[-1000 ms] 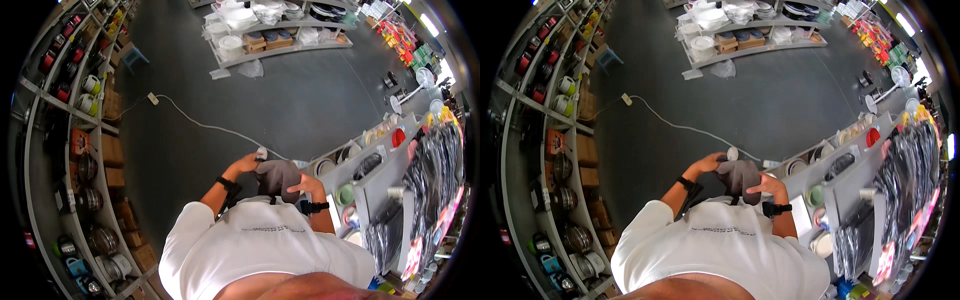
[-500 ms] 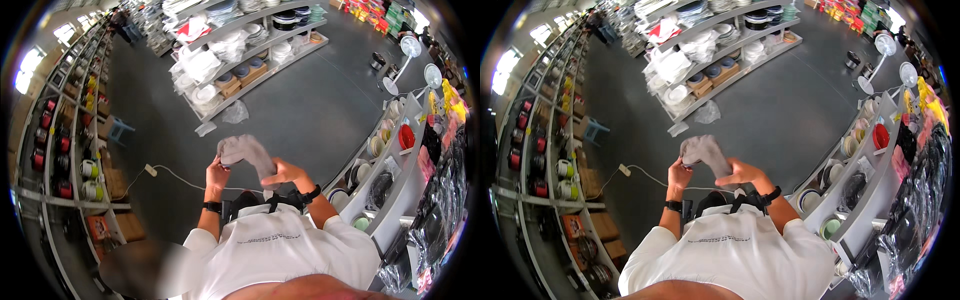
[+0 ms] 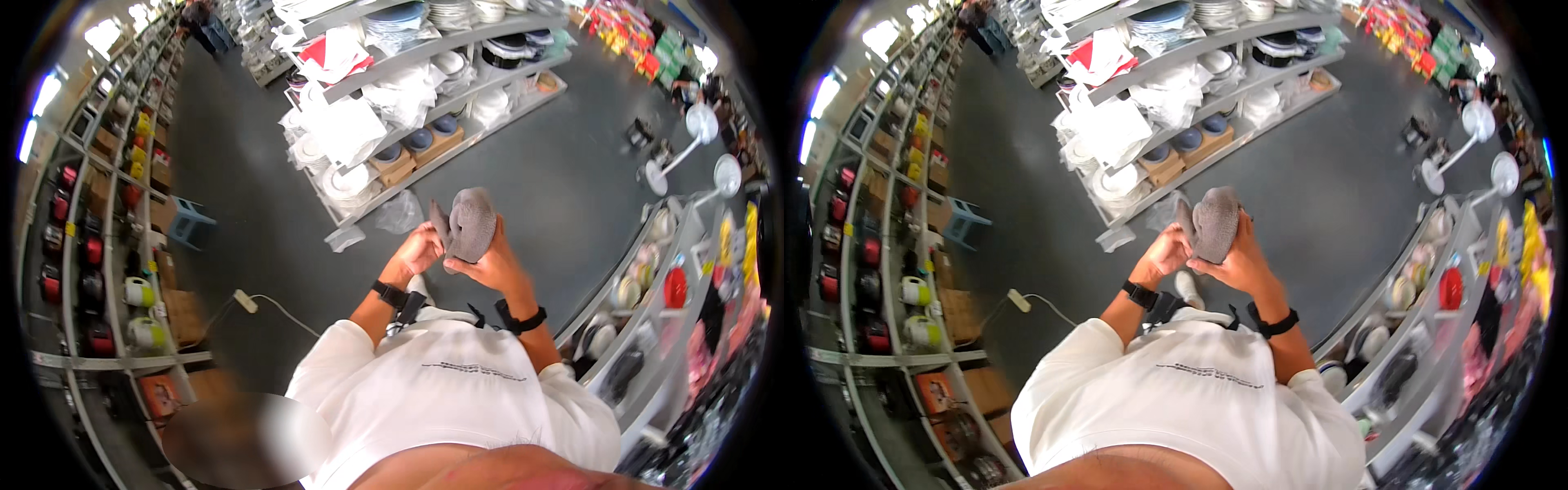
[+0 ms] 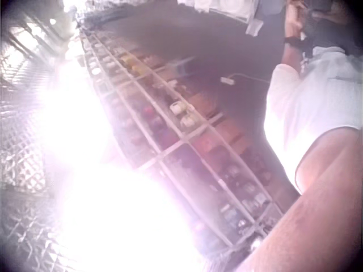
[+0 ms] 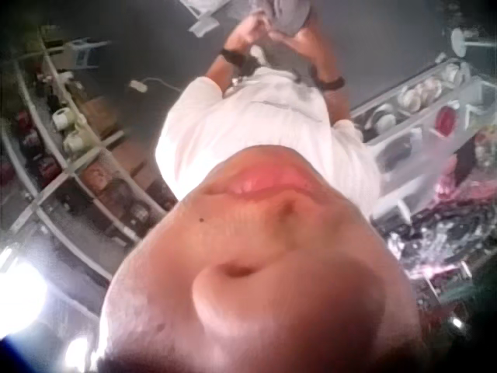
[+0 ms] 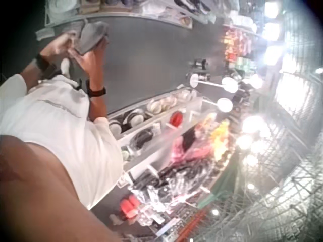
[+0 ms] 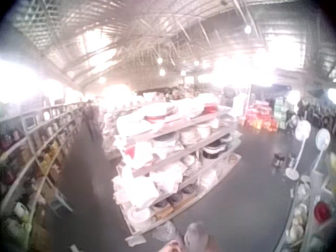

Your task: The person organizes stacks of clothing in plastic bags on a table, shifting and flattening black and yellow bags, and then uses a cloth to wipe down white ceramic dishes and containers on a nearby shelf.

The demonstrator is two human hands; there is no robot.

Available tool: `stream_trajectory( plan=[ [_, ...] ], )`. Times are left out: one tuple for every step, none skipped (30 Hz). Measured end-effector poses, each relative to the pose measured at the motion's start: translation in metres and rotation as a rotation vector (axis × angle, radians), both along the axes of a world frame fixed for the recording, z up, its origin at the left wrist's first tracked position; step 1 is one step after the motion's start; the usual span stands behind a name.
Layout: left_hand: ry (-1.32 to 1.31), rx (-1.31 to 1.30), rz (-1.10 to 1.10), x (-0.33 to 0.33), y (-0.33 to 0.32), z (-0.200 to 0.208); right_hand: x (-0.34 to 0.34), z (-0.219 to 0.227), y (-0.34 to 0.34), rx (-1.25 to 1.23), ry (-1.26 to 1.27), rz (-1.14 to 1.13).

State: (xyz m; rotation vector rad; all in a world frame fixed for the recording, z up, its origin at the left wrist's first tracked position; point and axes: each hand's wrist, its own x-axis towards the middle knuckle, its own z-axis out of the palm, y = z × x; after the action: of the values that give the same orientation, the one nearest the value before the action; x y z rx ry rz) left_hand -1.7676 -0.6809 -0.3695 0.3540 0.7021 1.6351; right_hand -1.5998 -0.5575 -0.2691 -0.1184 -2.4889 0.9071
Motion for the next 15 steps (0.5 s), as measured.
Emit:
stream_trajectory(
  plan=[
    [-0.030,0.040,0.004,-0.003,0.016,0.012,-0.014,0.000,0.013,-0.093,0.016,-0.113],
    [-0.005,0.020,-0.069,-0.015,0.026,0.021,-0.033,0.002,0.026,-0.012,0.030,-0.040],
    [0.022,0.001,-0.143,-0.028,0.041,0.031,-0.052,0.005,0.041,0.014,0.024,-0.025],
    [0.129,-0.029,-0.126,-0.036,0.052,0.049,-0.068,0.005,0.048,-0.119,0.023,-0.030],
    [0.119,-0.045,-0.117,-0.050,0.062,0.044,-0.083,0.002,0.049,-0.276,0.020,-0.041],
    [0.331,-0.094,-0.150,-0.067,0.074,0.035,-0.097,-0.006,0.061,-0.323,-0.044,-0.024],
    [0.541,-0.143,-0.197,-0.080,0.083,0.029,-0.109,-0.002,0.062,-0.339,-0.056,-0.026],
    [0.574,-0.182,-0.207,-0.093,0.089,0.034,-0.123,0.009,0.067,-0.388,-0.082,0.009],
    [0.570,-0.188,-0.203,-0.107,0.093,0.028,-0.137,0.014,0.074,-0.436,-0.110,0.048],
    [0.616,-0.135,-0.176,-0.121,0.097,0.017,-0.155,0.012,0.081,-0.438,-0.113,0.056],
    [0.652,-0.083,-0.151,-0.133,0.101,0.005,-0.173,0.006,0.087,-0.443,-0.126,0.034],
    [0.638,-0.091,-0.140,-0.150,0.107,-0.007,-0.191,-0.002,0.095,-0.447,-0.141,0.016],
    [0.722,-0.063,-0.097,-0.170,0.112,-0.017,-0.210,-0.012,0.107,-0.450,-0.160,0.030],
    [0.812,-0.037,-0.054,-0.189,0.118,-0.026,-0.233,-0.023,0.121,-0.350,-0.144,0.057],
    [0.802,-0.048,-0.036,-0.204,0.122,-0.035,-0.254,-0.036,0.134,-0.249,-0.127,0.089]
  ],
)
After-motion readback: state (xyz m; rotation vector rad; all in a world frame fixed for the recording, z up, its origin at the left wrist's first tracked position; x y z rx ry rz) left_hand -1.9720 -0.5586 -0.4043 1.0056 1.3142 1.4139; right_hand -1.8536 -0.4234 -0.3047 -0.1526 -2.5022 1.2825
